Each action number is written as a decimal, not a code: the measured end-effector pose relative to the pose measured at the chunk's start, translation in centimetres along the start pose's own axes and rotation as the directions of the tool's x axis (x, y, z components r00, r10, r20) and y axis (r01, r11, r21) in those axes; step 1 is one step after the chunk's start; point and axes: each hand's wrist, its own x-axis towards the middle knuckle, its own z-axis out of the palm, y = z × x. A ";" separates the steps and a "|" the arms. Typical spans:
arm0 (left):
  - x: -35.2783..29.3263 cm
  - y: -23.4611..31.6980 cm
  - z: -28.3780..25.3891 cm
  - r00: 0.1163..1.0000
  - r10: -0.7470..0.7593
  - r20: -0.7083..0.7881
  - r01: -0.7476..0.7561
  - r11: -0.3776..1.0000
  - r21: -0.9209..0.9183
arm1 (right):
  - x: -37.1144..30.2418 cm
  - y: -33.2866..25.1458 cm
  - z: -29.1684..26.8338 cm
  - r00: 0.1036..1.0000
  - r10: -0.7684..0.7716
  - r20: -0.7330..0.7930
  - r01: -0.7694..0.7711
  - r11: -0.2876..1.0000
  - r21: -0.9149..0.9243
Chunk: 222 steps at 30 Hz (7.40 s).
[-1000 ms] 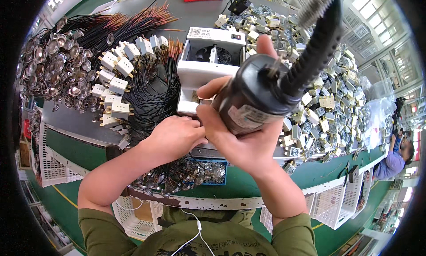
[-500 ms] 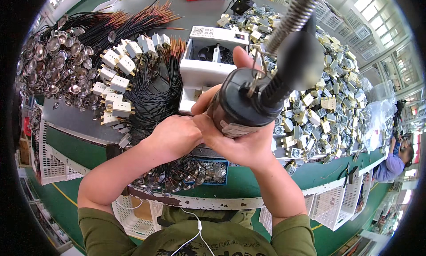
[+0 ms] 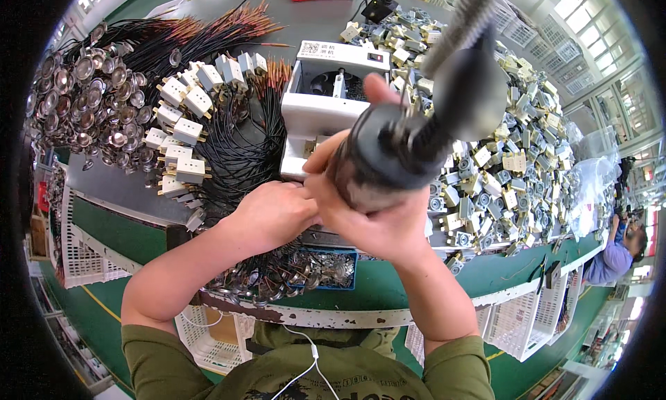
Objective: Assembling small electronic components into a frame and securing them with a power tool.
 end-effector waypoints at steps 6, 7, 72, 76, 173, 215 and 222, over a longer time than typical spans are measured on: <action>-0.3 -0.3 0.5 0.999 0.014 -0.048 -0.015 1.000 -0.002 | -1.3 -0.3 1.2 0.968 -0.111 -0.224 0.007 0.909 -0.417; -0.3 -0.5 0.7 0.997 0.031 -0.077 -0.031 0.999 -0.009 | -1.3 -0.5 0.9 0.983 -0.118 -0.139 0.042 0.889 -0.456; -0.5 -0.2 0.4 0.997 0.054 -0.060 -0.054 0.999 0.007 | -1.8 0.8 0.0 0.994 -0.053 -0.100 0.043 0.994 -0.100; -0.3 -0.3 0.5 0.997 0.062 -0.051 -0.061 0.998 0.010 | -1.7 0.8 -0.5 0.997 -0.069 -0.031 0.063 0.985 -0.164; -2.4 1.8 -2.3 0.927 0.057 -0.370 -0.104 0.989 -0.109 | 7.8 -0.2 -2.0 0.881 -0.052 0.471 0.005 0.995 0.101; -1.7 -0.5 2.2 0.908 0.080 -0.410 -0.124 0.989 -0.082 | 0.9 0.9 2.2 0.990 -0.083 -0.111 0.056 0.973 -0.226; -1.9 -0.5 1.9 0.885 0.059 -0.463 -0.124 0.986 -0.111 | 1.4 1.3 2.6 0.999 0.022 -0.037 -0.024 0.998 -0.066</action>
